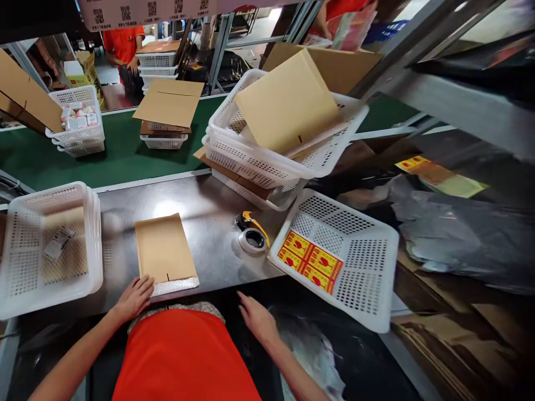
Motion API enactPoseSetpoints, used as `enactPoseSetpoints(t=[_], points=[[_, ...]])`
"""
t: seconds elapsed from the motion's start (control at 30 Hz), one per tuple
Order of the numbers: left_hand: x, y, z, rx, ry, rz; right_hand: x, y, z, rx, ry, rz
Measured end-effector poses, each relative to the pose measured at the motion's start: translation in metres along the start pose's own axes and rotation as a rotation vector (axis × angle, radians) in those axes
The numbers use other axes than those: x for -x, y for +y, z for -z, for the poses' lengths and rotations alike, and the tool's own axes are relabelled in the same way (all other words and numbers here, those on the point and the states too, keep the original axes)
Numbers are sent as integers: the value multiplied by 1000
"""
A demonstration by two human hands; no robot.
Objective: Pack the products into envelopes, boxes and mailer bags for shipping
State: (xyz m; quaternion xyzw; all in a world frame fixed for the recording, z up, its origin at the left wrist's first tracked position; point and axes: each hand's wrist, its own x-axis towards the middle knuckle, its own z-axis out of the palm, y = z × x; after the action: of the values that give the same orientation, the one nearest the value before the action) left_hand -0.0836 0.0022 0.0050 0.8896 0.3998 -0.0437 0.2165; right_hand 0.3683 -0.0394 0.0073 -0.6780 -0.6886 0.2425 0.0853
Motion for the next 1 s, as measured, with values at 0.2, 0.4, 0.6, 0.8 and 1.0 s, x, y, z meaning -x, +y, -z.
enactPoseSetpoints(t=[0.2,0.4,0.6,0.8,1.0], points=[[-2,-2,-2,20,-15,36,-95,-72,-24,10,-302,748],[3,5,-12,166,73,176,-120,-49,-22,-73,-425,892],[5,20,-7,391,215,339,-115,-41,-34,-168,-306,858],[4,33,-2,513,426,464,-104,-54,-43,-282,-107,651],[-12,32,-7,525,496,745,-107,-63,-57,-220,-14,436]])
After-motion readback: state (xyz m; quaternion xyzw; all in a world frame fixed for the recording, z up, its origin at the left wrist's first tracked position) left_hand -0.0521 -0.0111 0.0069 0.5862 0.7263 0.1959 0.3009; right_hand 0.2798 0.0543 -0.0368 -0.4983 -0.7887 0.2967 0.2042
